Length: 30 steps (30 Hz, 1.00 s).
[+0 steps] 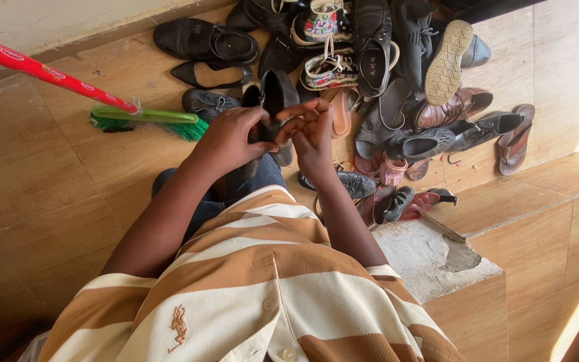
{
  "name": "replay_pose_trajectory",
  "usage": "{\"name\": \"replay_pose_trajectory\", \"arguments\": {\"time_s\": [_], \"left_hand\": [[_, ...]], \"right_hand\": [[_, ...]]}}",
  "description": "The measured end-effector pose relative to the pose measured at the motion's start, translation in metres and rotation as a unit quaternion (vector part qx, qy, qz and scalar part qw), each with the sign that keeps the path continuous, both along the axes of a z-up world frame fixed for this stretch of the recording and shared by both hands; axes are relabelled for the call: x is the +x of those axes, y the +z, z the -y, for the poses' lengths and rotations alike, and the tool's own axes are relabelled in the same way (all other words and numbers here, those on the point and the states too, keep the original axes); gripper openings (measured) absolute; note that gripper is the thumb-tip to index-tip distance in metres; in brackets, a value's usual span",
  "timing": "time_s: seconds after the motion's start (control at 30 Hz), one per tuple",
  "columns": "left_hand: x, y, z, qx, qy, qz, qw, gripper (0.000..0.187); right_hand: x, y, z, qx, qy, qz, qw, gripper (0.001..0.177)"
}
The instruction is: The person organizes a pile of shoes by picking them up, shaking them, and placing them into pairs.
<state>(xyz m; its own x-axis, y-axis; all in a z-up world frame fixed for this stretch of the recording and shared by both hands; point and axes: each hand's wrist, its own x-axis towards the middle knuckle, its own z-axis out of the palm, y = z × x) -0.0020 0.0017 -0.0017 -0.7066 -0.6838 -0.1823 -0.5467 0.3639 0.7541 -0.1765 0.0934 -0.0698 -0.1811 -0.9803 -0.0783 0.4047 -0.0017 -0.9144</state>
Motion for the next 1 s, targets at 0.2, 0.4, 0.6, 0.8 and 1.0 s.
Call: {"name": "replay_pose_trajectory", "arguments": {"time_s": [0.2,0.4,0.6,0.8,1.0], "left_hand": [[0.005,-0.017,-0.012,0.010,0.041,0.018,0.999,0.040],[-0.002,-0.013,-0.025,-0.057,-0.040,-0.057,0.996,0.030],[-0.033,0.008,-0.045,-0.116,-0.154,-0.112,0.975,0.021],[-0.038,0.024,-0.056,-0.147,-0.273,-0.092,0.946,0.017],[0.014,-0.031,0.020,0.006,0.242,-0.320,0.916,0.057]], "right_hand": [[-0.027,-0.076,0.002,0.208,-0.201,-0.075,0.954,0.038],[-0.018,-0.165,-0.029,0.380,0.056,0.172,0.907,0.053],[-0.001,-0.179,-0.010,0.206,0.067,0.406,0.888,0.058],[0.005,-0.154,-0.017,0.156,0.080,0.448,0.877,0.062],[-0.019,-0.128,0.002,0.128,0.097,0.429,0.889,0.068]]}}
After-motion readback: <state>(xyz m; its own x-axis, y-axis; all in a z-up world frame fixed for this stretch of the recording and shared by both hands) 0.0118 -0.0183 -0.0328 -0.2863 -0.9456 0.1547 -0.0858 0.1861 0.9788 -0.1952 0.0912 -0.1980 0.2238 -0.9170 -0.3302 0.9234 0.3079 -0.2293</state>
